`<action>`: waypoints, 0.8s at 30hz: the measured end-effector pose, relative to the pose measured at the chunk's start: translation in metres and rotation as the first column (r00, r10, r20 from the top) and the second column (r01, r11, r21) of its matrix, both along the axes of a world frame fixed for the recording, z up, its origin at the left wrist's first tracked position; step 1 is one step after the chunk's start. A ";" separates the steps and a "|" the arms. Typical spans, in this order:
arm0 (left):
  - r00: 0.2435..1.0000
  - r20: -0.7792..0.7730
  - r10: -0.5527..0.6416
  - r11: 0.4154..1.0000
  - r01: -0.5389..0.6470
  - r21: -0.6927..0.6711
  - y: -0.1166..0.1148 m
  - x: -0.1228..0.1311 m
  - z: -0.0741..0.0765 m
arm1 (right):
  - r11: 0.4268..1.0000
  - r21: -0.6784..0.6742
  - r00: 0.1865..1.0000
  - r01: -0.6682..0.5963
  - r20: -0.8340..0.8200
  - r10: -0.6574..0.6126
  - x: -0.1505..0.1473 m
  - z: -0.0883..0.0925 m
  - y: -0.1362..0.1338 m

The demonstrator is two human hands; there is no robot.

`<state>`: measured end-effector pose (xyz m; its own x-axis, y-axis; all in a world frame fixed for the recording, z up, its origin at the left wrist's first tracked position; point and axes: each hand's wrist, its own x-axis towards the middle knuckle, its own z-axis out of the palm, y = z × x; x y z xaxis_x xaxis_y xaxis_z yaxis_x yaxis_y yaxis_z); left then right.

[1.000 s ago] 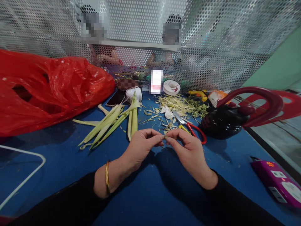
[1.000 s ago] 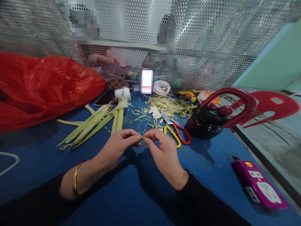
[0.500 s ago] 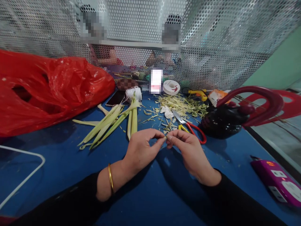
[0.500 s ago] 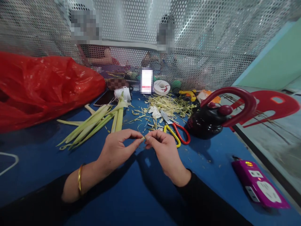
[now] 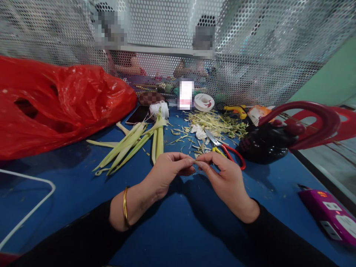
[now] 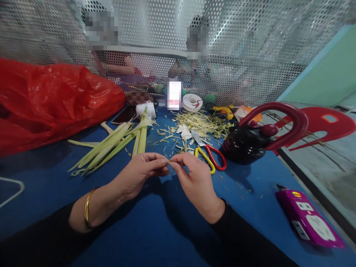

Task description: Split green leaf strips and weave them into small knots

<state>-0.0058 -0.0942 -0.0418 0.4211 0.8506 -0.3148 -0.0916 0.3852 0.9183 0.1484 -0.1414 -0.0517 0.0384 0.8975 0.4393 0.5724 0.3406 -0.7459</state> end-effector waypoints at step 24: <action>0.995 -0.079 0.067 0.985 -0.053 0.162 -0.003 0.001 0.003 | 0.947 -0.318 0.842 -0.034 -0.520 -0.144 0.007 0.004 0.011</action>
